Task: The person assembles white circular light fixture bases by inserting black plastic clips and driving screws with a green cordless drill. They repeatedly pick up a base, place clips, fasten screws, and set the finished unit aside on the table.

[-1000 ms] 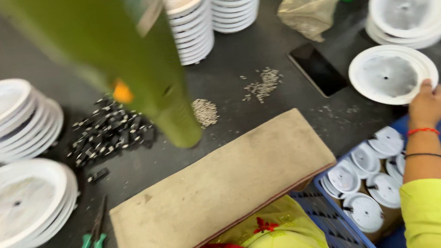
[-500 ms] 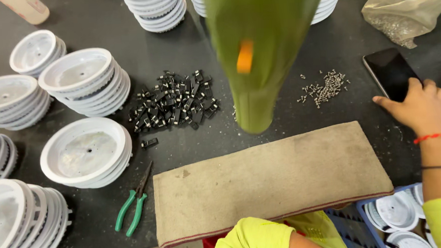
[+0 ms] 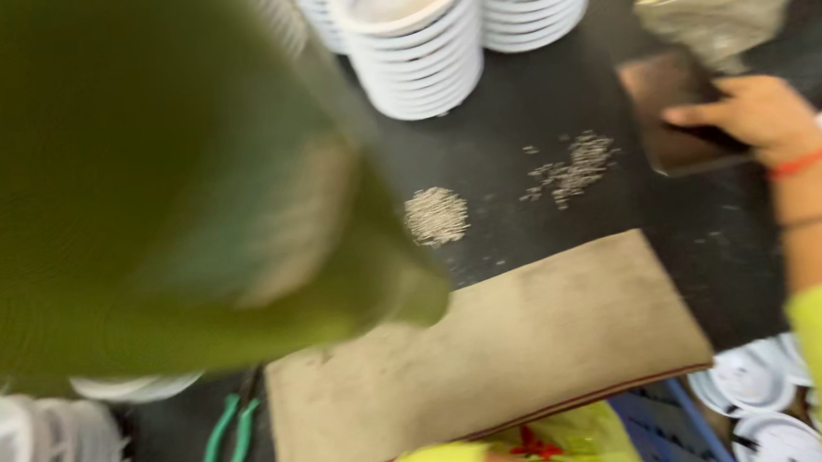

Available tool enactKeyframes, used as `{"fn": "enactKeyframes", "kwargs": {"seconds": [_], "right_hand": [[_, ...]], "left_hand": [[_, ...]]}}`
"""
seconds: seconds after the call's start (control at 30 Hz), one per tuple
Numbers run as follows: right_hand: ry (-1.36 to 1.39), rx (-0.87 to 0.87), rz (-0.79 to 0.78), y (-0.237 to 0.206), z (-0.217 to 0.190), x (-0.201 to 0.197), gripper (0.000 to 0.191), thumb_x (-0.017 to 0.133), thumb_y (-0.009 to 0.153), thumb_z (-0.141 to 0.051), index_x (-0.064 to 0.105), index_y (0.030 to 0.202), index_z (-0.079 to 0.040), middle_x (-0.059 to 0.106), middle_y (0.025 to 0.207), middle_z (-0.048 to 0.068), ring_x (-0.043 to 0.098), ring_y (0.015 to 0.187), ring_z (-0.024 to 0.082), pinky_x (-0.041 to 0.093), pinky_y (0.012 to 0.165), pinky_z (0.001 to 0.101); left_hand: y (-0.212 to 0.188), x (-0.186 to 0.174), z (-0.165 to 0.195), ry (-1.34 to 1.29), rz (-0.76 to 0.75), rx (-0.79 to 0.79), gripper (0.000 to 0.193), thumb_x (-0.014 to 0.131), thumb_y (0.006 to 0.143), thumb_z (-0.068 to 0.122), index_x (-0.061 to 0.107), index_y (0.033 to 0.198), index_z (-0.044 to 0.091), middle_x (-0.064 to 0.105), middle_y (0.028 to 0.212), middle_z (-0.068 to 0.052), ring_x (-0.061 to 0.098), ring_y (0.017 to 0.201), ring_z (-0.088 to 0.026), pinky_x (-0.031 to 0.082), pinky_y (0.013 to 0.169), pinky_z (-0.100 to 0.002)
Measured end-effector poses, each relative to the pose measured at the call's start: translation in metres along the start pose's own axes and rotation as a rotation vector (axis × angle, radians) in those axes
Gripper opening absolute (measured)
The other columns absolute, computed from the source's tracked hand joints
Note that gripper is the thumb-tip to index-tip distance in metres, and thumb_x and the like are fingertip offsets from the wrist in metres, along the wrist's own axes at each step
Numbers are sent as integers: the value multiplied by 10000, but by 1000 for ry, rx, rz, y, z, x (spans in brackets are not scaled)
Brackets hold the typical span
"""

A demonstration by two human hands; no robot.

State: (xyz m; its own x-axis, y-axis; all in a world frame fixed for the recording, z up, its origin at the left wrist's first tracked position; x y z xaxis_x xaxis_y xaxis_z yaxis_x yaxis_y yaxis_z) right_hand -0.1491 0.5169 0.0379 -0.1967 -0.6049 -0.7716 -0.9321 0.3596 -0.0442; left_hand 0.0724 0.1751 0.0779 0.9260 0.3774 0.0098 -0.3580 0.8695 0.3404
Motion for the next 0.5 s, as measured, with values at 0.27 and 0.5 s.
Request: {"fn": "enactKeyframes", "kwargs": {"seconds": [0.27,0.5], "right_hand": [[1053,283,120,77,-57,13,252,810,854,-70,698,1058,27,754,1013,111,754,853,225,651,752,420],[1360,528,737,61,-12,-7,647,776,768,21,422,1304,-59,619,1162,163,706,974,310,651,712,515]], "left_hand": [[-61,-57,-76,796,314,-260,463,858,843,421,739,1107,60,694,1183,-132,667,1133,-332,546,963,-445],[-97,-46,-112,1122,362,-6,432,841,834,514,750,920,100,728,1064,-61,708,1025,-259,577,885,-390]]}}
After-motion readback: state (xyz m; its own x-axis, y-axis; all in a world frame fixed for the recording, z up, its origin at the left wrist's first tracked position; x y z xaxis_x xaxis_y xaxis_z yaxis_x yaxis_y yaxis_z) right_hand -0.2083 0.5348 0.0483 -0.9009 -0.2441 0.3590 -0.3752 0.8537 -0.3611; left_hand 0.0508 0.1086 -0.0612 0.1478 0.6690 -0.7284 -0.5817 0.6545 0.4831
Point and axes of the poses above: each hand's wrist, its own y-axis towards the middle knuckle, its own x-axis out of the palm, z = x × y, the point moved 4 cm from there along y, towards the middle knuckle
